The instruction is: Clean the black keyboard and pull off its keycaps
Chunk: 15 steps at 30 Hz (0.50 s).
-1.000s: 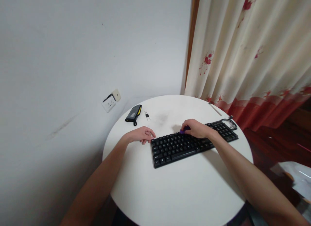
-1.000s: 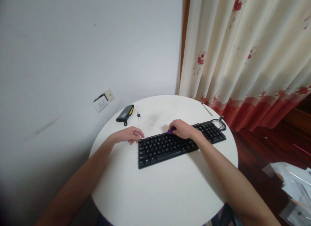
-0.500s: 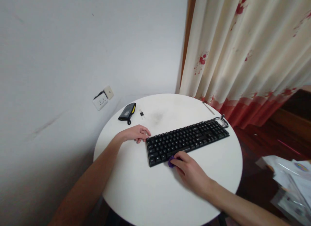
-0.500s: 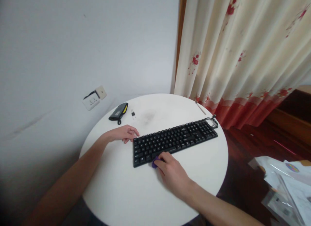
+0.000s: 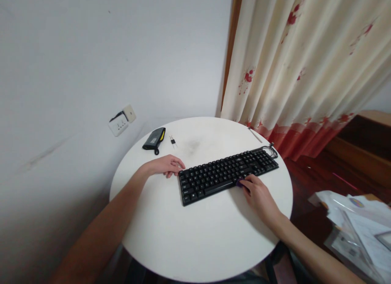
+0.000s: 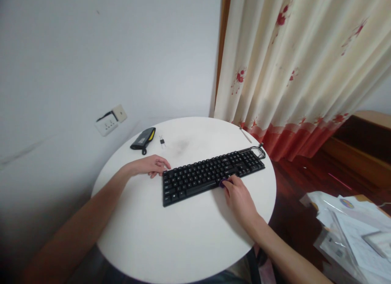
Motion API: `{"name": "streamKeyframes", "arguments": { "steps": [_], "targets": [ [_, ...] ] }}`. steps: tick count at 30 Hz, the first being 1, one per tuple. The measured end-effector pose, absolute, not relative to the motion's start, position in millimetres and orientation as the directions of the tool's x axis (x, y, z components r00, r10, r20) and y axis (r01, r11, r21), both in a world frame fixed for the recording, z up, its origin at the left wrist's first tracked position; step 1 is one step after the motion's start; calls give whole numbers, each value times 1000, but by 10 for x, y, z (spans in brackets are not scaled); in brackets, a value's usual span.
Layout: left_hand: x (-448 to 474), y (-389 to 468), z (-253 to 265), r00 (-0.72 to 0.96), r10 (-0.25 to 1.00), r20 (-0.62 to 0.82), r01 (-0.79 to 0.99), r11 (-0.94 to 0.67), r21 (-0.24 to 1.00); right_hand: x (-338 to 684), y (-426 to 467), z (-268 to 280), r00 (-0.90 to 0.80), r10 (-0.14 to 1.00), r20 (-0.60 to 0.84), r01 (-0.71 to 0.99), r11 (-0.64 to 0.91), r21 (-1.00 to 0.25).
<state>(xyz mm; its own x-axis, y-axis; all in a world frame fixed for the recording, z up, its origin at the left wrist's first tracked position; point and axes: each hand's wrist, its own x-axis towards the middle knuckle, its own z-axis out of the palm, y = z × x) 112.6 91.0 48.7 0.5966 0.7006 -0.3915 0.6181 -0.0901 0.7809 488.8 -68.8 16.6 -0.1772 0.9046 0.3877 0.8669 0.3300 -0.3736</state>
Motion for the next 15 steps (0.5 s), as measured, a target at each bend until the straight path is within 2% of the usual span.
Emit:
{"name": "streamKeyframes", "arguments": {
  "steps": [3, 9, 15],
  "targets": [
    [1131, 890, 501, 597, 705, -383, 617, -99, 781, 4602, -753, 168, -190, 911, 367, 849, 340, -405],
    [1140, 869, 524, 599, 705, -379, 610, -96, 786, 4238, -913, 188, -376, 864, 335, 707, 501, -498],
    [1134, 878, 514, 593, 708, -383, 625, -105, 774, 4572, -783, 183, -159, 931, 328, 833, 305, -462]
  ]
}}
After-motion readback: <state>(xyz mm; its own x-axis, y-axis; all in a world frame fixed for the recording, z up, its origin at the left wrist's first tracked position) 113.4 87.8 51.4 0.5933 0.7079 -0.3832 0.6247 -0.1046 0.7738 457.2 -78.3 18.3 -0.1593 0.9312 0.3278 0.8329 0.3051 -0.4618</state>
